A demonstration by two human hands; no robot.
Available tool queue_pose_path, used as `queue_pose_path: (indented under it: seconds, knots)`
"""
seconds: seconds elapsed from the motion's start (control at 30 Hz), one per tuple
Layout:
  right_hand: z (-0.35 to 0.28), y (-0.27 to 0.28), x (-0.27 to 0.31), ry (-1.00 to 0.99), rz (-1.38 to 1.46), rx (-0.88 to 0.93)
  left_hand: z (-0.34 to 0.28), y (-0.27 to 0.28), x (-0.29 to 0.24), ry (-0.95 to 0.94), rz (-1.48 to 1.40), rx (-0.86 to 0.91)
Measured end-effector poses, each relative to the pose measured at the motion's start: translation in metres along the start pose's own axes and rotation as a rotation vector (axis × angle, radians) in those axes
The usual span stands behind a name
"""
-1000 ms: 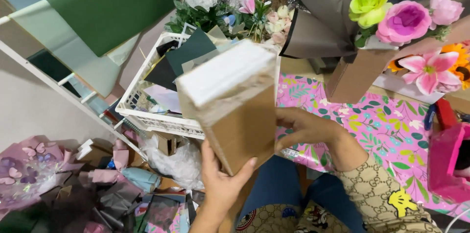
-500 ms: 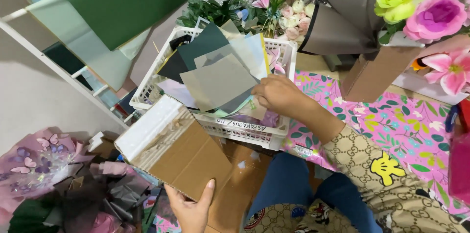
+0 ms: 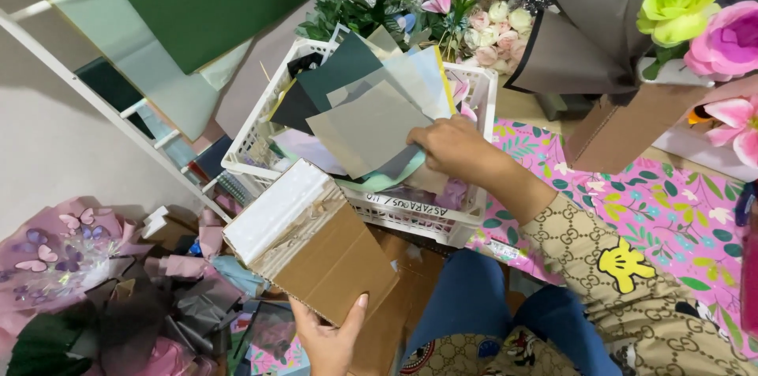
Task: The person sorts through a white plastic basket filled with various colored sheets of paper and cardstock. They pick up individual sheets, examine them, and place them into a small cardboard box or onto a stack on the table.
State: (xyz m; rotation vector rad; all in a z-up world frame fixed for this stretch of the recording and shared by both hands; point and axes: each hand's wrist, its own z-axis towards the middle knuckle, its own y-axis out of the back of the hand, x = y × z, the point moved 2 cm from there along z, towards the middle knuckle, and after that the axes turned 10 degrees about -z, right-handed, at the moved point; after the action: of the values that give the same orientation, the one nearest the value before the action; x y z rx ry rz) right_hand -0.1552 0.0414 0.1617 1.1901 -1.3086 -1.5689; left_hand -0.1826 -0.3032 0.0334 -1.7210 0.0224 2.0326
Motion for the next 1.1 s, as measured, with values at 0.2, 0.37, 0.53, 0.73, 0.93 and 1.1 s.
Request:
queue_pose_path:
  seconds: [0.2,0.37,0.53,0.73,0.93,1.1]
  knots:
    - [-0.005,-0.014,0.008,0.037,-0.036,0.048,0.001,0.002,0.01,-0.016,-0.006,0.05]
    - [-0.014,0.014,0.006,-0.049,0.047,0.024,-0.001,-0.004,0.006,0.098,-0.088,0.05]
    - [-0.022,0.067,-0.006,-0.026,0.138,-0.187,-0.001,-0.008,0.001,0.077,-0.05,0.053]
    - [-0.042,0.122,-0.023,0.05,0.123,-0.513,-0.003,-0.015,-0.004,0.104,-0.155,0.111]
    - [-0.088,0.16,-0.039,0.01,0.405,-0.692,-0.008,0.0,0.033,0.228,-0.19,0.146]
    - [-0.13,0.179,-0.037,0.034,0.755,-0.407,-0.003,-0.017,0.013,0.284,-0.424,0.538]
